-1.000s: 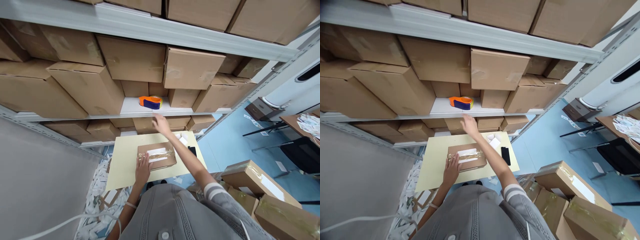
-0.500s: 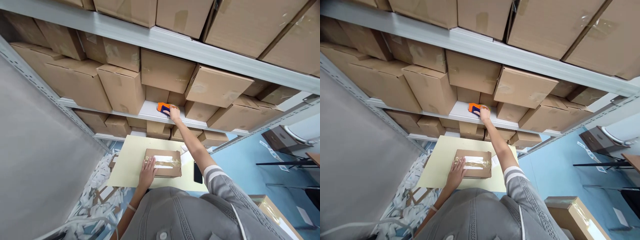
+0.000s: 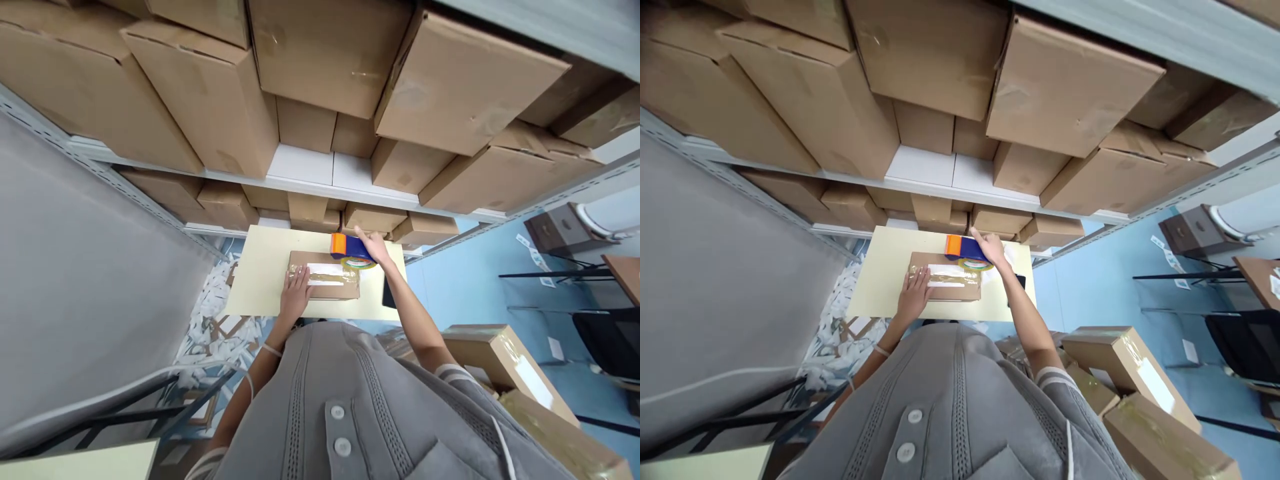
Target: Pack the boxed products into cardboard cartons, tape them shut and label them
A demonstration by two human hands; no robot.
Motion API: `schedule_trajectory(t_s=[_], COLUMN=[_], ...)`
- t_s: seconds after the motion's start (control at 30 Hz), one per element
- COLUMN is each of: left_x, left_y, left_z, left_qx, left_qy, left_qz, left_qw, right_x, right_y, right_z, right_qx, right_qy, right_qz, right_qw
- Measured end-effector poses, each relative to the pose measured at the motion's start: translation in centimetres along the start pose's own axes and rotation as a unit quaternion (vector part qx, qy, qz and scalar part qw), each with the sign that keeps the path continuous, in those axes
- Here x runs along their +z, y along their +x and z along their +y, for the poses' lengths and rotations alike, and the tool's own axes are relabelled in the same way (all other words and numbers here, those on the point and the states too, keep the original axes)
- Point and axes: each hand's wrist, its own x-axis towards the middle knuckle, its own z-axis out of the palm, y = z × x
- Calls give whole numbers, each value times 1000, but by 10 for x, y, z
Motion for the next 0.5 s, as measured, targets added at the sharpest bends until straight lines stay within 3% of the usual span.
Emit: schedule_trajectory(t_s=[0.17, 0.37, 0.43, 0.5], left_x=[1, -10, -15, -18], left_y=[-1, 10, 21, 34], left_z=[0, 6, 14, 25], left_qx=[-3, -26, -70, -141], left_qy=[-19, -109, -200, -337], left_qz=[-10, -15, -2, 9], left_qw=[1000, 994, 977, 931], right_x=[32, 45, 47, 49], right_y=[-28, -28, -29, -30], right_z=[48, 57, 57, 56], right_qx=[29, -1, -12, -20], right_qy=[-57, -128, -147, -159], right_qz=[-28, -32, -31, -28], right_qw=[998, 991, 989, 987])
